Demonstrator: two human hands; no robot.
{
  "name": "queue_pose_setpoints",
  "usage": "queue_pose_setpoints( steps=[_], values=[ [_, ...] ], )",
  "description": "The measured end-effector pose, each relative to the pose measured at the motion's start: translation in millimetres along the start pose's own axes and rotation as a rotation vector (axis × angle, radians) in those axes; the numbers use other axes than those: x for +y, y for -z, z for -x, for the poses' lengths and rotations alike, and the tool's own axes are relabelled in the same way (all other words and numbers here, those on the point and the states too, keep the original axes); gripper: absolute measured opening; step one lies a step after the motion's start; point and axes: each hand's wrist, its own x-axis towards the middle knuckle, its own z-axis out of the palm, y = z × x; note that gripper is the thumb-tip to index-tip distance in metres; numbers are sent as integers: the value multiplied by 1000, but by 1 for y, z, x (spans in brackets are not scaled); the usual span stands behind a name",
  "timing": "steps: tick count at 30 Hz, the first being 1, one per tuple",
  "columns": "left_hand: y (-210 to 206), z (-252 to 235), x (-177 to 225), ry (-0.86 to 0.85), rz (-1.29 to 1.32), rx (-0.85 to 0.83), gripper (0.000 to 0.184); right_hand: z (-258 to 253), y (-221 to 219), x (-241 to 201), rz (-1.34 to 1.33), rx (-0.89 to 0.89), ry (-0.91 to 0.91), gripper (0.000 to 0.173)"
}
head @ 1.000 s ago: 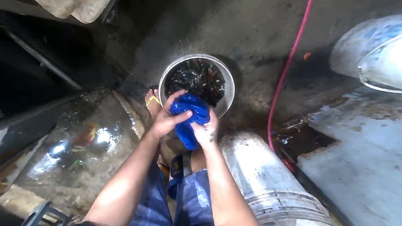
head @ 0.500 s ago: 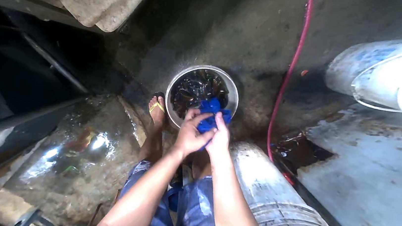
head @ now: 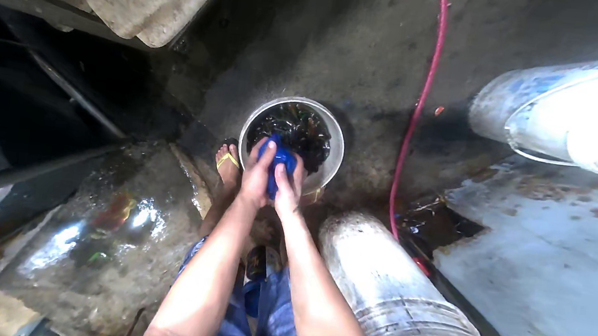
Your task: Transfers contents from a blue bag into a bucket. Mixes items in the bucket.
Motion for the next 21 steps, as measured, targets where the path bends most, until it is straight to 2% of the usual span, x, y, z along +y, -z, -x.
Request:
queue_pose_setpoints(
  steps=[1,2,5,8,10,11,13,14,16,18,19,21],
  values=[
    [2,-1,4,1,38,45,55,1,-3,-4,143,-18,29,75],
    [3,0,6,-1,72,86,51,1,-5,-8,269,-21,59,79],
    [-2,-1,8,-79,138,183,39,-9,-11,-15,389,-22,145,61],
    [-7,4,17,-108,203,204,26,-13,-15,-25,253,-65,245,53],
    [-12,15,36,-37,347,70,32,-16,-15,-36,240,-76,319,43],
    [-12,18,43,7,413,-30,44,-19,-12,-41,296,-96,359,43],
    [-8,20,48,55,464,-164,63,-22,-5,-45,501,-156,437,63],
    [-8,19,50,44,458,-187,65,-22,-4,-48,605,-183,459,74],
    [-8,16,55,-5,458,-134,56,-20,-11,-58,755,-237,453,81],
    [-1,10,61,-51,513,-29,42,-15,-26,-69,799,-270,442,76],
    [7,9,63,-76,486,46,41,-11,-34,-73,798,-283,438,74],
    [21,11,71,-84,347,196,53,-2,-43,-75,729,-276,447,71]
  ],
)
